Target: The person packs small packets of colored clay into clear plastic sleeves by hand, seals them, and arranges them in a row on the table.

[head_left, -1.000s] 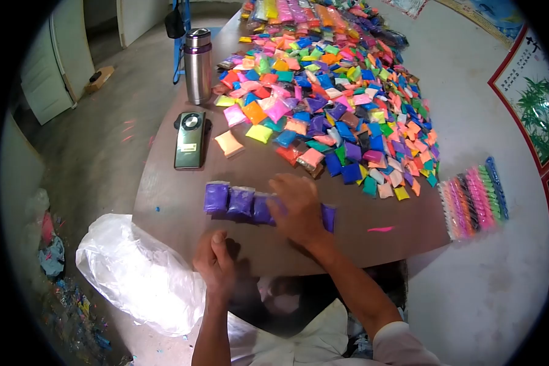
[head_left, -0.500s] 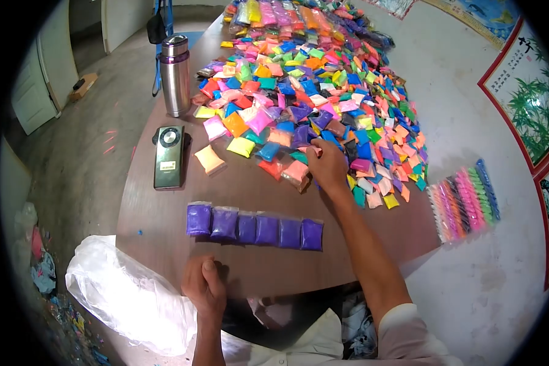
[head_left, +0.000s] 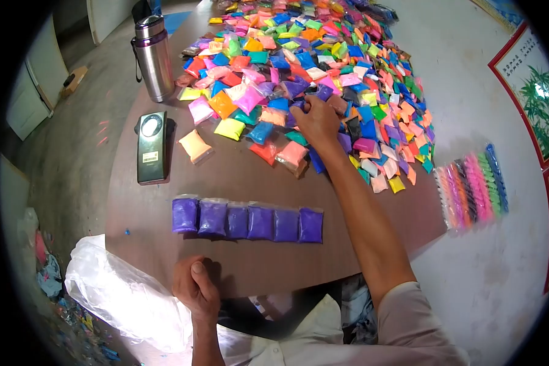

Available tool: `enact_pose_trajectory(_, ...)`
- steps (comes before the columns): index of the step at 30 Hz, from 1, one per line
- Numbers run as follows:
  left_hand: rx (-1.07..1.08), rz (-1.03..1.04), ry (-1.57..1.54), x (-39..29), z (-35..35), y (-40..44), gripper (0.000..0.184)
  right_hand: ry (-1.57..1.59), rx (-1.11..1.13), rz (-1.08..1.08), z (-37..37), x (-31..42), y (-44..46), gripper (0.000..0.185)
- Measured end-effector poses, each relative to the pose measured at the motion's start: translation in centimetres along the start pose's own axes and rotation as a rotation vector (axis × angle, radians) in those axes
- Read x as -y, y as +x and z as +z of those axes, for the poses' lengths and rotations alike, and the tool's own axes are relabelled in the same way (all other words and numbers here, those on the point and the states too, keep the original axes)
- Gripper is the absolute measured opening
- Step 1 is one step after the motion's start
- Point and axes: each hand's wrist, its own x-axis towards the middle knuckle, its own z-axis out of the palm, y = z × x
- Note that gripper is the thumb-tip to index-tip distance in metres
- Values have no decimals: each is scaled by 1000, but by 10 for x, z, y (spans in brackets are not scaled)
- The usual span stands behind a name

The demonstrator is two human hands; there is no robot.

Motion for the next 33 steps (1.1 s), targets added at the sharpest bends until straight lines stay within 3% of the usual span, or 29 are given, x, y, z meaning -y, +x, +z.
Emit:
enact_pose_trajectory(6,12,7,7,-1,-1,-1,27,255,-158,-64,-33,-8,-13,45)
enact_pose_trajectory(8,-1,10,6,-1,-1,0,28,500,-133,-112,-58,-20,-33,30)
enact_pose_trajectory(10,-1,35,2,2,-1,-1,28,770,-57,59,-90,-14,-76,24)
enact_pose_trajectory(14,-14,79,15,-2,0,-1,29,790,8,236,-99,-45,-171,23)
enact_pose_trajectory(16,-2,46,-19,-5,1,-2,28,959,78,475,-107,-36,-220,22)
enact_pose_trajectory(21,38,80,-39,6,0,-7,23,1243,22,451,-88,-23,-301,20)
enact_pose_trajectory(24,172,120,-61,-8,3,-19,17,1350,4,456,-85,-11,-324,19)
enact_pose_trajectory(29,667,-216,-305,-79,18,-64,35,1284,87,455,-88,8,-355,22)
enact_pose_trajectory(33,723,-298,-392,-63,30,-80,25,1357,152,427,-104,14,-366,28)
